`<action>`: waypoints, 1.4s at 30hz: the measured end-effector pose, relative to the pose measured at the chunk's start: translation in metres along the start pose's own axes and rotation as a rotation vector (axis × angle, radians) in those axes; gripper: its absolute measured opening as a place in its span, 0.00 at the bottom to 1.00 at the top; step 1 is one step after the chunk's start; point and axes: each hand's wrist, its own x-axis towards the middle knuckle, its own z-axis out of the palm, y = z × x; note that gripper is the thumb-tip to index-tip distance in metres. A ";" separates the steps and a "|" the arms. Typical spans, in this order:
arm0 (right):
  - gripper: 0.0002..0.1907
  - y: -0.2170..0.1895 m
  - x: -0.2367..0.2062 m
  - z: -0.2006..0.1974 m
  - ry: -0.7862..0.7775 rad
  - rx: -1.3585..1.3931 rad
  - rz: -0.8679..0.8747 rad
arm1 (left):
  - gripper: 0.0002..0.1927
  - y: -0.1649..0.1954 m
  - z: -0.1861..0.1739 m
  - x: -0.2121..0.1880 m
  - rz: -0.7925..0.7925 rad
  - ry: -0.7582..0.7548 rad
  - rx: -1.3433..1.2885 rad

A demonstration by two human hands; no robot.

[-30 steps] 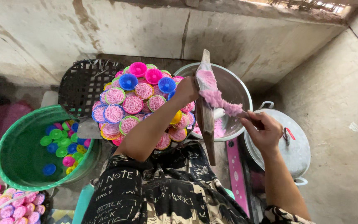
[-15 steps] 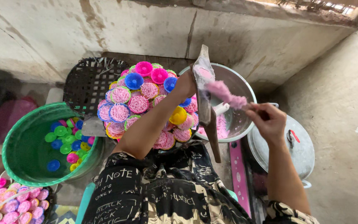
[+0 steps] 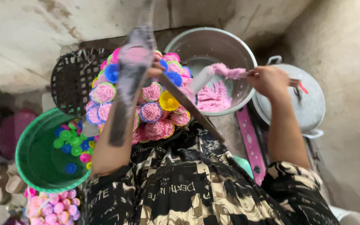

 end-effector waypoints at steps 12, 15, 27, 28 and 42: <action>0.19 -0.070 -0.015 0.102 -0.189 0.479 0.041 | 0.17 0.100 0.007 -0.092 0.295 -0.128 -0.121; 0.43 -0.110 -0.056 0.031 -0.208 1.550 -0.013 | 0.17 0.100 0.016 -0.086 0.358 -0.168 -0.128; 0.53 -0.157 -0.129 -0.018 -1.016 2.326 -0.025 | 0.43 0.125 0.034 -0.092 0.316 0.012 0.084; 0.54 -0.148 -0.123 -0.029 -0.941 2.369 -0.023 | 0.42 0.132 0.024 -0.099 0.139 0.079 -0.122; 0.64 -0.222 -0.078 -0.155 -0.278 1.743 -0.413 | 0.21 0.104 0.009 -0.119 0.349 0.079 1.066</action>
